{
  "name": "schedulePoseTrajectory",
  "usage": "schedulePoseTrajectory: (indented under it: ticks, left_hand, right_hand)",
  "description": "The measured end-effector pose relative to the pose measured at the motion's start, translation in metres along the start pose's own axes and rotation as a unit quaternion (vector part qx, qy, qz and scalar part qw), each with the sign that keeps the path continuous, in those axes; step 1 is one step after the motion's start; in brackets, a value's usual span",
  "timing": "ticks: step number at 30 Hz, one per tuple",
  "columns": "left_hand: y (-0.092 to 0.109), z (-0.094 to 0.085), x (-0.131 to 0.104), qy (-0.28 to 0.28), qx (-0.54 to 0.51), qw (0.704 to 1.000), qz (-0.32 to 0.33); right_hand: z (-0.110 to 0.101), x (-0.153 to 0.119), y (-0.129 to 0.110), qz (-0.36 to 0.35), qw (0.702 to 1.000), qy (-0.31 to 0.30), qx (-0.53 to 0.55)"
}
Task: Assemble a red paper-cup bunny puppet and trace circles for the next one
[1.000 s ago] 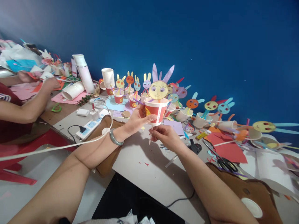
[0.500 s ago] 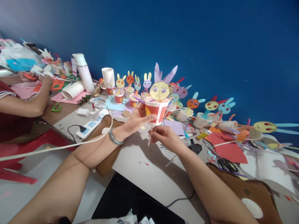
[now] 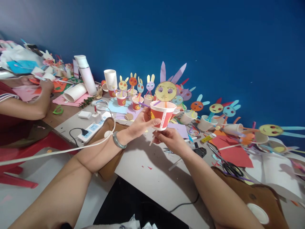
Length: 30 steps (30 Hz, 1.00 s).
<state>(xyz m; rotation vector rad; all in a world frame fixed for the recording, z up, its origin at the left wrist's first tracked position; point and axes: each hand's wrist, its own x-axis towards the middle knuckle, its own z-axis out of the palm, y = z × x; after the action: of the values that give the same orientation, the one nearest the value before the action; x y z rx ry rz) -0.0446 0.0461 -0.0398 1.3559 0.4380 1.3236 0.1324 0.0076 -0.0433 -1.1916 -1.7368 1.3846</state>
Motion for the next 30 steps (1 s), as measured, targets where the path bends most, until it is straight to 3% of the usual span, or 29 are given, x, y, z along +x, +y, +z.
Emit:
schedulePoseTrajectory:
  ticks: [4, 9, 13, 18, 23, 30]
  left_hand:
    - [-0.003, -0.0024, -0.0008, -0.007, -0.002, 1.0, 0.016]
    - [-0.0044, -0.0026, -0.0016, -0.028, -0.012, 1.0, 0.005]
    - [-0.0032, 0.0, -0.0015, -0.018, -0.023, 1.0, 0.003]
    - [-0.0039, 0.0012, -0.0024, -0.028, -0.021, 0.999, -0.007]
    - [-0.0021, 0.0016, -0.0032, -0.035, -0.007, 0.999, 0.0]
    - [-0.0004, 0.0042, -0.0043, -0.027, -0.02, 0.999, -0.002]
  right_hand:
    - [-0.0003, -0.0007, -0.0013, 0.016, 1.0, -0.026, -0.004]
    - [-0.0023, -0.0001, -0.0001, -0.011, 1.0, 0.007, -0.017]
    - [-0.0019, 0.0005, 0.002, 0.014, 0.999, -0.035, -0.022]
    - [-0.0045, 0.0, 0.0024, -0.002, 1.0, -0.004, -0.03]
    - [-0.0062, -0.0002, 0.0049, 0.022, 0.996, -0.052, -0.062]
    - [-0.0063, -0.0022, -0.0027, 0.007, 0.997, -0.031, -0.068]
